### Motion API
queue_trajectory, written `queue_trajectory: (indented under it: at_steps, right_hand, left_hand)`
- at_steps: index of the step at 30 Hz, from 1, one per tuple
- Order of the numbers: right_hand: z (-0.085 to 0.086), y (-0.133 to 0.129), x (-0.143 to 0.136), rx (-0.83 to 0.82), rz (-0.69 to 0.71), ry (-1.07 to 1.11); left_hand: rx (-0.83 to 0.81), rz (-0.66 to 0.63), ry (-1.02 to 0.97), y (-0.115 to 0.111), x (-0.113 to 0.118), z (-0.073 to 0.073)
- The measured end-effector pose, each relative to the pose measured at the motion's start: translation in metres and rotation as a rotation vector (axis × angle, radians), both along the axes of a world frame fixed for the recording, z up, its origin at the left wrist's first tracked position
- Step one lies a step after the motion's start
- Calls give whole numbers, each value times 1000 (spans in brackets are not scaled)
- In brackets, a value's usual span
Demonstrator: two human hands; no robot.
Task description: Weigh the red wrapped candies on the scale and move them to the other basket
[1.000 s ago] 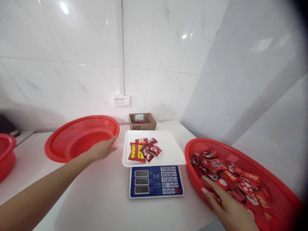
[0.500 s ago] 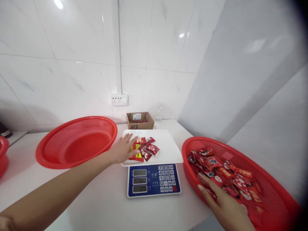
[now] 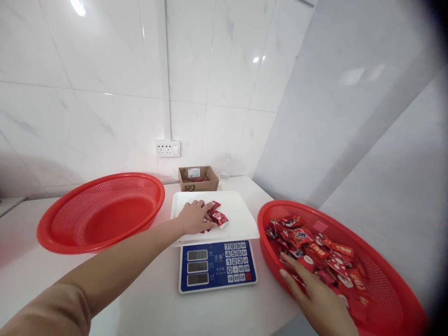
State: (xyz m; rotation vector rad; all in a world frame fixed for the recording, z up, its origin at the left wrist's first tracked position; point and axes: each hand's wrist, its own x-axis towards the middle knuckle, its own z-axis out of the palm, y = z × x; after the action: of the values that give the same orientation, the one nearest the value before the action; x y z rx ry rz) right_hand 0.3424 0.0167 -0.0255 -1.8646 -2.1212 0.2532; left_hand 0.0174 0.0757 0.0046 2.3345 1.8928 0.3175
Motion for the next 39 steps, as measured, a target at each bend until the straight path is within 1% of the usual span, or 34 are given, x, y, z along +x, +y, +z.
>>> queue_trajectory:
  at_steps: [4,10,12,15,18,22,26,28,29,31,33,37,39]
  right_hand:
    - [0,0,0,19,-2,-5]
    - [-4,0,1,12,-1,16]
    - [-3,-1,-2,26,-21,19]
    - [-1,-4,-6,42,-48,29]
    - [0,-5,-7,42,-49,20]
    - [-2,-2,-2,25,-12,-12]
    - [-1,1,0,-18,10,-27]
    - [0,2,0,-26,14,-28]
    - [0,2,0,-26,18,-27]
    - [1,2,0,-24,27,-26]
    - [1,2,-1,-23,29,-31]
    - [-1,3,-1,-15,15,-44]
    - [-3,3,-1,-9,18,-40]
  left_hand:
    - [30,39,-71,4,-2,0]
    - [96,145,-268,18,-6,0]
    - [133,170,-319,21,-8,4]
    - [195,198,-351,24,-17,15]
    - [225,242,-334,22,-37,27]
    - [233,357,-242,9,-83,39]
    - [186,482,-115,-15,-132,42]
    - [159,521,-61,-24,-146,41]
    - [153,522,-37,-27,-149,39]
    - [154,478,-5,-29,-146,36]
    - [149,384,2,-28,-130,31]
    - [94,158,-13,-19,-78,21]
    - [65,86,-11,-14,-52,14]
